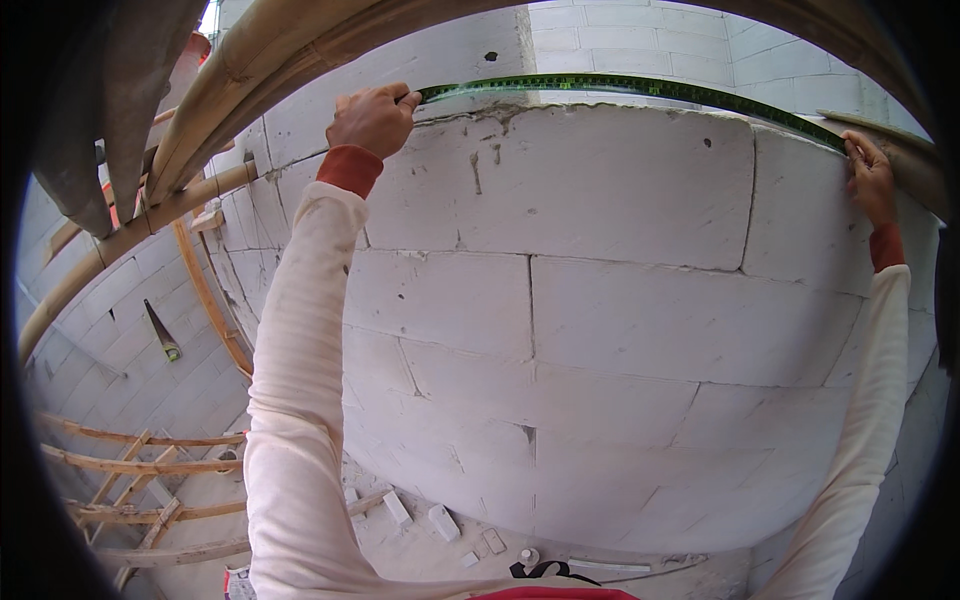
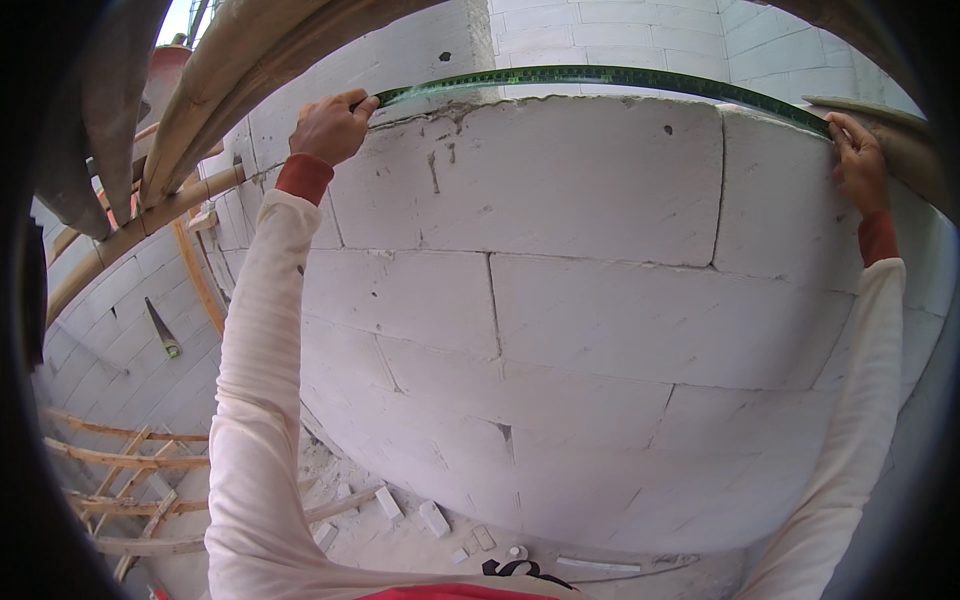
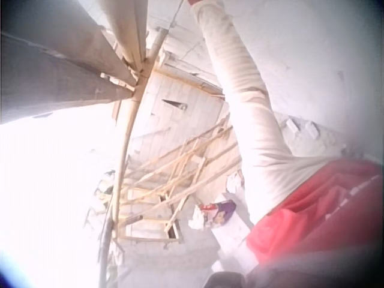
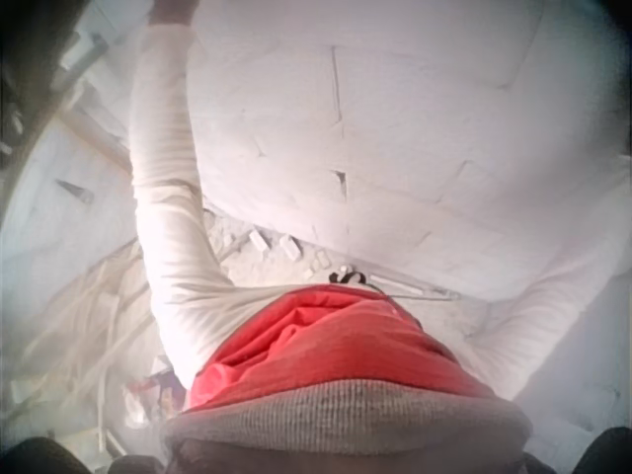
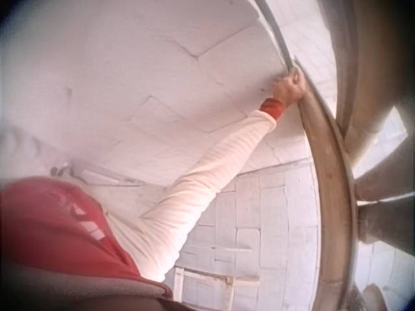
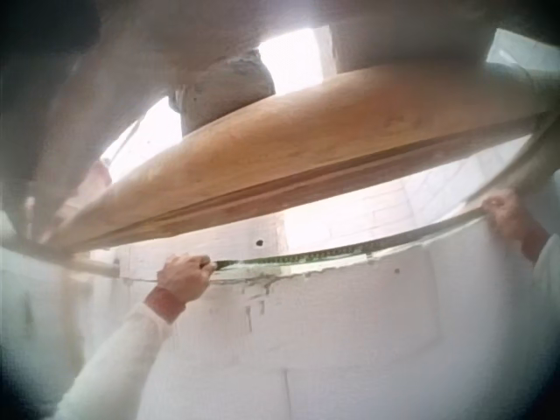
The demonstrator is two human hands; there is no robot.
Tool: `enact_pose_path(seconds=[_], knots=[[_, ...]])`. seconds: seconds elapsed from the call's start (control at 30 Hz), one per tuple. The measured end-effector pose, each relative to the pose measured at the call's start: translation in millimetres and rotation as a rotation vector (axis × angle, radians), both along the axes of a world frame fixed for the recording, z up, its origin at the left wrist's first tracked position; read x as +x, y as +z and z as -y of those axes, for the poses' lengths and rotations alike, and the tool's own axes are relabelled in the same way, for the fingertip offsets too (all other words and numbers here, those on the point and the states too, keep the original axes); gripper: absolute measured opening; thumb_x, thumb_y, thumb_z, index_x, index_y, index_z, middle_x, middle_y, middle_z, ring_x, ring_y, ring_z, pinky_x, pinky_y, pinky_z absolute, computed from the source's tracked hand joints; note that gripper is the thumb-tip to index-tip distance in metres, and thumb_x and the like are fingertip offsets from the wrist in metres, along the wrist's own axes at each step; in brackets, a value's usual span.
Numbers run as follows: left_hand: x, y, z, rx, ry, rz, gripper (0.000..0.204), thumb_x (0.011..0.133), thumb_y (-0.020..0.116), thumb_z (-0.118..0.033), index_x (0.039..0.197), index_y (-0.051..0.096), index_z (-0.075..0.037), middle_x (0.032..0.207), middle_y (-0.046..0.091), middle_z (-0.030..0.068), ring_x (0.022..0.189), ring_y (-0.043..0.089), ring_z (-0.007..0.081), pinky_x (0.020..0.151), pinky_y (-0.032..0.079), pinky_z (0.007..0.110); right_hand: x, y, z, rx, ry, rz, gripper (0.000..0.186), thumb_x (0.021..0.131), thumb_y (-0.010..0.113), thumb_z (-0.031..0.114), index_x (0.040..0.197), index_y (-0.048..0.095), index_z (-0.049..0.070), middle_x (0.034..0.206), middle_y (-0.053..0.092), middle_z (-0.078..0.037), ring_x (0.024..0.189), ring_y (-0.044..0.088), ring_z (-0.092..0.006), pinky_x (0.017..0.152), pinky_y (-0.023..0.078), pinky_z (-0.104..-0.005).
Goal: The person measures curved wall sections and straight brick pieces using a tape measure, then cuts a brick to size with a hand saw.
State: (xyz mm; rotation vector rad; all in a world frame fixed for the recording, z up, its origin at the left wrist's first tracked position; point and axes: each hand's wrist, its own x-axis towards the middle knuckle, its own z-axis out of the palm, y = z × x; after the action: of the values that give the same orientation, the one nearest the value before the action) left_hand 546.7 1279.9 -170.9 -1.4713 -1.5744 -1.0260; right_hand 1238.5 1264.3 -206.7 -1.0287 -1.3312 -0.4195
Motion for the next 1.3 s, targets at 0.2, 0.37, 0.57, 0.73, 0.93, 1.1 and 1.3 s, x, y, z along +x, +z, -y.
enact_pose_path(seconds=[0.2, 0.37, 0.57, 0.73, 0.93, 1.1, 1.3], knots=[[-43, -65, 62, -0.009, -0.172, -0.041, 0.033, 0.100, 0.058, -0.044, 0.110, 0.076, -0.018, 0.088, 0.073, 0.0123, 0.092, 0.063, 0.0379, 0.080, 0.054, 0.048, -30, -45, 48, -0.022, -0.115, -0.021, 0.029, 0.105, 0.058, 0.032, 0.126, 0.071, 0.018, 0.083, 0.058, 0.005, 0.062, 0.049, -0.0025, 0.048, 0.037, -0.0182], [-85, -216, 142, -0.310, -0.352, 0.129, 0.028, 0.099, 0.061, -0.033, 0.096, 0.074, -0.008, 0.076, 0.067, 0.0145, 0.069, 0.062, 0.0319, 0.068, 0.047, 0.042, -86, -145, 94, -0.189, -0.024, 0.106, 0.026, 0.107, 0.051, 0.030, 0.118, 0.066, 0.012, 0.110, 0.058, 0.003, 0.088, 0.054, -0.0062, 0.057, 0.042, -0.0204], [-144, -497, 309, -0.781, -0.122, 0.590, 0.030, 0.098, 0.061, -0.042, 0.103, 0.074, -0.016, 0.094, 0.072, 0.0147, 0.089, 0.063, 0.0374, 0.087, 0.048, 0.046, -197, -303, 82, -0.679, 0.544, 0.043, 0.022, 0.107, 0.053, 0.030, 0.111, 0.061, 0.010, 0.105, 0.059, 0.002, 0.092, 0.057, -0.0074, 0.063, 0.046, -0.0221], [-59, -666, 520, -0.941, -0.027, 1.317, 0.033, 0.096, 0.060, -0.046, 0.109, 0.074, -0.019, 0.105, 0.073, 0.0130, 0.102, 0.065, 0.0370, 0.090, 0.051, 0.047, -321, -356, 57, -0.990, 0.750, 0.134, 0.024, 0.105, 0.057, 0.031, 0.117, 0.063, 0.011, 0.105, 0.060, 0.003, 0.092, 0.057, -0.0065, 0.072, 0.046, -0.0227], [88, -719, 724, -0.673, 0.087, 1.714, 0.033, 0.099, 0.060, -0.039, 0.106, 0.071, -0.009, 0.101, 0.071, 0.0143, 0.098, 0.066, 0.0306, 0.090, 0.049, 0.041, -569, -394, 88, -1.249, 1.287, 0.356, 0.025, 0.104, 0.059, 0.023, 0.125, 0.061, 0.008, 0.107, 0.061, 0.000, 0.094, 0.056, -0.0063, 0.078, 0.046, -0.0217], [115, -706, 782, -0.418, 0.295, 1.909, 0.029, 0.100, 0.060, -0.033, 0.102, 0.069, -0.005, 0.096, 0.069, 0.0135, 0.092, 0.063, 0.0262, 0.086, 0.048, 0.039, -762, -440, 184, -1.328, 1.647, 0.353, 0.026, 0.105, 0.057, 0.018, 0.127, 0.061, 0.006, 0.101, 0.061, 0.000, 0.091, 0.057, -0.0063, 0.080, 0.048, -0.0235], [143, -695, 790, -0.082, 0.726, 1.925, 0.036, 0.098, 0.060, -0.042, 0.104, 0.069, -0.007, 0.095, 0.069, 0.0158, 0.089, 0.064, 0.0314, 0.085, 0.049, 0.039, -897, -511, 361, -1.619, 1.996, 0.700, 0.022, 0.101, 0.063, 0.012, 0.121, 0.062, 0.004, 0.096, 0.062, 0.001, 0.084, 0.058, -0.0064, 0.074, 0.051, -0.0214]])
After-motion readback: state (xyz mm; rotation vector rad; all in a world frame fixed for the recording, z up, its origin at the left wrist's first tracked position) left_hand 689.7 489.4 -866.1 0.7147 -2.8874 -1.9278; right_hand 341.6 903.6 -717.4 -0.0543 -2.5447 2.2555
